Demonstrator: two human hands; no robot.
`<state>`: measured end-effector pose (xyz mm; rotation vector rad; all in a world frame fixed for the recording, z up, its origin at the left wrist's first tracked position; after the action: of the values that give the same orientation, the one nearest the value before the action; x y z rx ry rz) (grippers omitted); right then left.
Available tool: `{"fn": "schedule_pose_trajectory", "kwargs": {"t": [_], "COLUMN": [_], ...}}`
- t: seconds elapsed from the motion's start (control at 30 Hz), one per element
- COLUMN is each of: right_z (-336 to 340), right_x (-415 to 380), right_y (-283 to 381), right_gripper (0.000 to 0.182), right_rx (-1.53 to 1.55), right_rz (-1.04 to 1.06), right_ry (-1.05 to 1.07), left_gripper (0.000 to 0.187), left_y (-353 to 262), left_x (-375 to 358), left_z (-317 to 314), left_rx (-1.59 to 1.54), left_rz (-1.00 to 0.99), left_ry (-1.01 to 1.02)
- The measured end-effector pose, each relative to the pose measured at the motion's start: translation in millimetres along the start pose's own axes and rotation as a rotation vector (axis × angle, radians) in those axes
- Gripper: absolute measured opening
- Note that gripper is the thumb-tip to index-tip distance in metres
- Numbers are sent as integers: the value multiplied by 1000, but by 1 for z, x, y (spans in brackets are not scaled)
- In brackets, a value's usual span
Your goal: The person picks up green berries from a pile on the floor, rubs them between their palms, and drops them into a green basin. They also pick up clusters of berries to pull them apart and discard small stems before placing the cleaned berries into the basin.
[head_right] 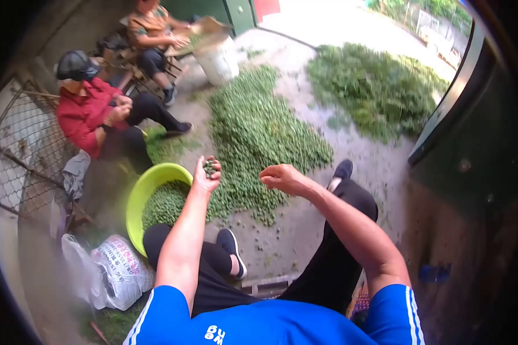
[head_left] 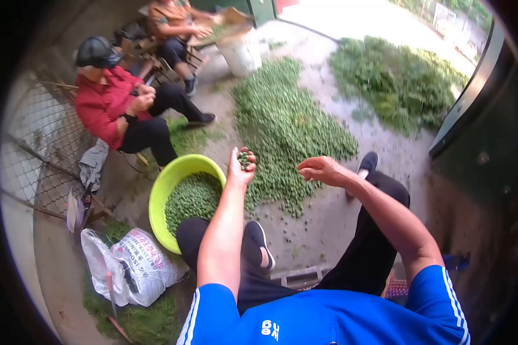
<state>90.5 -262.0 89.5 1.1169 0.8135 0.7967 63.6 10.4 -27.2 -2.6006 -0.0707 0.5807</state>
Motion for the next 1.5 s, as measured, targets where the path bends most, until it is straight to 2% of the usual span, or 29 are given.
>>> {"fn": "schedule_pose_trajectory", "kwargs": {"t": [0.03,0.07,0.1,0.17,0.2,0.27,0.3,0.37,0.4,0.53,0.57,0.63,0.67,0.73,0.77,0.87,0.97,1.1,1.13,1.27,1.43,1.5], "right_z": [5,13,-27,-49,-58,-73,-79,-83,-84,-65,-58,-53,-52,-49,-50,-65,-65,-69,-72,-69,-66,-66], "right_x": [18,35,-31,-14,0,20,37,58,50,51,63,60,59,55,59,80,73,68,67,68,66,66], "right_y": [-6,-5,51,68,75,74,56,58,75,72,61,73,79,68,59,45,57,71,70,80,95,94], "right_gripper": [47,48,49,47,47,46,39,39,34,29,26,24,24,11,11,24,28,41,46,41,34,35], "right_rx": [336,530,656,1040,1036,1402,1535,1599,1668,1734,1838,1928,1932,1772,1776,1873,1963,1970,1943,1901,1806,1810], "right_rz": [-54,1,-92,-102,-79,45,-22,152,173,177,171,176,176,68,65,125,72,107,63,167,347,347], "right_ry": [-50,-90,-158,-256,-241,-198,-344,-379,-350,-433,-335,-366,-367,-593,-594,-297,-254,-211,-255,-182,-45,-43], "left_gripper": [33,32,31,29,28,28,29,30,33,40,37,36,36,32,32,27,28,27,26,24,22,22], "left_y": [-7,-11,15,1,-6,3,7,16,16,17,17,15,14,12,14,12,4,-2,-1,2,3,6], "left_x": [7,14,-75,-91,-108,-139,-143,-149,-156,-159,-155,-153,-150,-155,-151,-141,-138,-155,-157,-166,-169,-174], "left_z": [-26,-54,-86,-126,-148,-183,-192,-196,-201,-219,-223,-235,-235,-248,-250,-244,-241,-253,-254,-263,-268,-274], "left_rx": [41,81,22,50,99,156,181,279,385,544,594,839,843,1171,1175,1061,992,1034,1055,1165,1154,1193], "left_rz": [-53,-71,-64,-149,-210,-301,-412,-507,-627,-708,-721,-876,-874,-1115,-1110,-1056,-1038,-1164,-1186,-1192,-1219,-1228], "left_ry": [-30,-18,-10,105,88,-15,28,35,3,-20,-9,-3,-3,-29,-30,-85,-54,-30,-32,-33,-28,5]}}
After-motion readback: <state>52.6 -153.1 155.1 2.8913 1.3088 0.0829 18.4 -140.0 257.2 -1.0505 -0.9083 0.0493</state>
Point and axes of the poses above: each hand's wrist, its own x-axis towards the middle knuckle, its own z-axis out of the back of the hand, y = z × x, the point moved 7 cm from there along x, towards the middle knuckle, and after that the axes turned 8 degrees about x, right-handed, at the moved point
